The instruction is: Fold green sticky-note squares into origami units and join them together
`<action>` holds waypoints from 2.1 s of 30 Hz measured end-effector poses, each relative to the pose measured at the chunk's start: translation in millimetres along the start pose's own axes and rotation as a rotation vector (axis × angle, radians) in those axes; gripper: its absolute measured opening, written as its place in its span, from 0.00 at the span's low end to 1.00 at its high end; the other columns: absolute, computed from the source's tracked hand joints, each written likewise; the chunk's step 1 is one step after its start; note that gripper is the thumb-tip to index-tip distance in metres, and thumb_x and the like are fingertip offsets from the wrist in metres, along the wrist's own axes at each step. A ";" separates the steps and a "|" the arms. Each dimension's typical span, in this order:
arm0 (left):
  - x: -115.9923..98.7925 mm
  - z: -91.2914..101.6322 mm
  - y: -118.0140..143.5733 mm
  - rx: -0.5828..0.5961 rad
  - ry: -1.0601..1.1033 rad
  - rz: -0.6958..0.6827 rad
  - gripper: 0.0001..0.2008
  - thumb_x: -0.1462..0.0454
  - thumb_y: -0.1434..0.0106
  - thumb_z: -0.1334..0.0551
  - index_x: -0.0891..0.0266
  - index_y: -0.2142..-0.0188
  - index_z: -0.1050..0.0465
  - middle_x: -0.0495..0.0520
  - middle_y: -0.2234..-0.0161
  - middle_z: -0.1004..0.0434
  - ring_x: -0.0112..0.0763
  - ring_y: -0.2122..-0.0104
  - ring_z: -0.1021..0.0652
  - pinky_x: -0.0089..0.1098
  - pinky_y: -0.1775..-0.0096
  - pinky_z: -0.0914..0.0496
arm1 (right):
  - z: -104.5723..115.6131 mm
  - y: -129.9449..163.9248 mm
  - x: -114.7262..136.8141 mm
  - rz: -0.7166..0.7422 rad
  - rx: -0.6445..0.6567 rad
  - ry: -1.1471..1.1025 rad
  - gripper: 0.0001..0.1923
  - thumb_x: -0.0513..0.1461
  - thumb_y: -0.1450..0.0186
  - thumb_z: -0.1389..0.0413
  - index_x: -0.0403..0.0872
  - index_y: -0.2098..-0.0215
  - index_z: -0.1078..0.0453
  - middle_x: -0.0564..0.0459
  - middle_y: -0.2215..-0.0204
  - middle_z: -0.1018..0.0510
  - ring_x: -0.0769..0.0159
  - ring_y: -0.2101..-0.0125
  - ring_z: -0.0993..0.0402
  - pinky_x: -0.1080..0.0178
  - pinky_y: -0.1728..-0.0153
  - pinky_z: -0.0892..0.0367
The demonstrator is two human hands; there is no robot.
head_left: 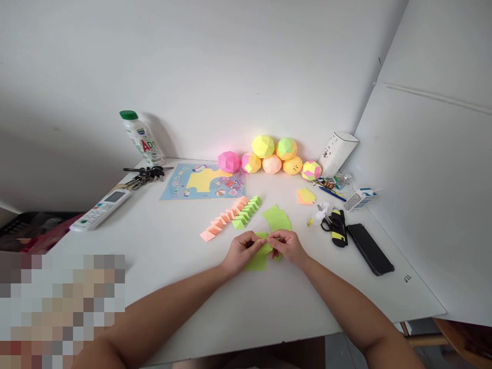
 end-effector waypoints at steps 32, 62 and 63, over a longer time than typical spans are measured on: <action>-3.1 4.1 2.5 -0.109 -0.066 -0.081 0.08 0.61 0.42 0.42 0.62 0.75 0.36 0.48 0.76 0.36 0.26 0.74 0.34 0.27 0.70 0.37 | 3.2 -1.9 1.0 -0.042 -0.002 -0.067 0.13 0.46 0.46 0.39 0.43 0.73 0.29 0.58 0.84 0.28 0.70 0.86 0.29 0.70 0.86 0.38; -6.7 0.7 2.5 -0.017 -0.181 -0.167 0.05 0.63 0.42 0.42 0.62 0.71 0.30 0.51 0.73 0.32 0.28 0.72 0.30 0.30 0.68 0.34 | 2.2 -2.5 -3.3 -0.027 0.051 -0.037 0.11 0.44 0.44 0.40 0.43 0.71 0.29 0.57 0.82 0.26 0.72 0.85 0.29 0.71 0.85 0.37; -5.9 0.5 2.3 -0.019 -0.181 -0.166 0.05 0.63 0.42 0.42 0.62 0.71 0.30 0.51 0.73 0.32 0.28 0.72 0.30 0.30 0.68 0.34 | 2.1 -2.4 -3.6 -0.027 0.053 -0.033 0.11 0.44 0.44 0.40 0.43 0.71 0.29 0.57 0.82 0.26 0.72 0.85 0.29 0.71 0.85 0.37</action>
Point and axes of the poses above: each hand's wrist, its own y-axis away from the middle knuckle, its own z-axis out of the back of the hand, x = y × z, the point moved 1 cm from there along -y, towards the middle knuckle
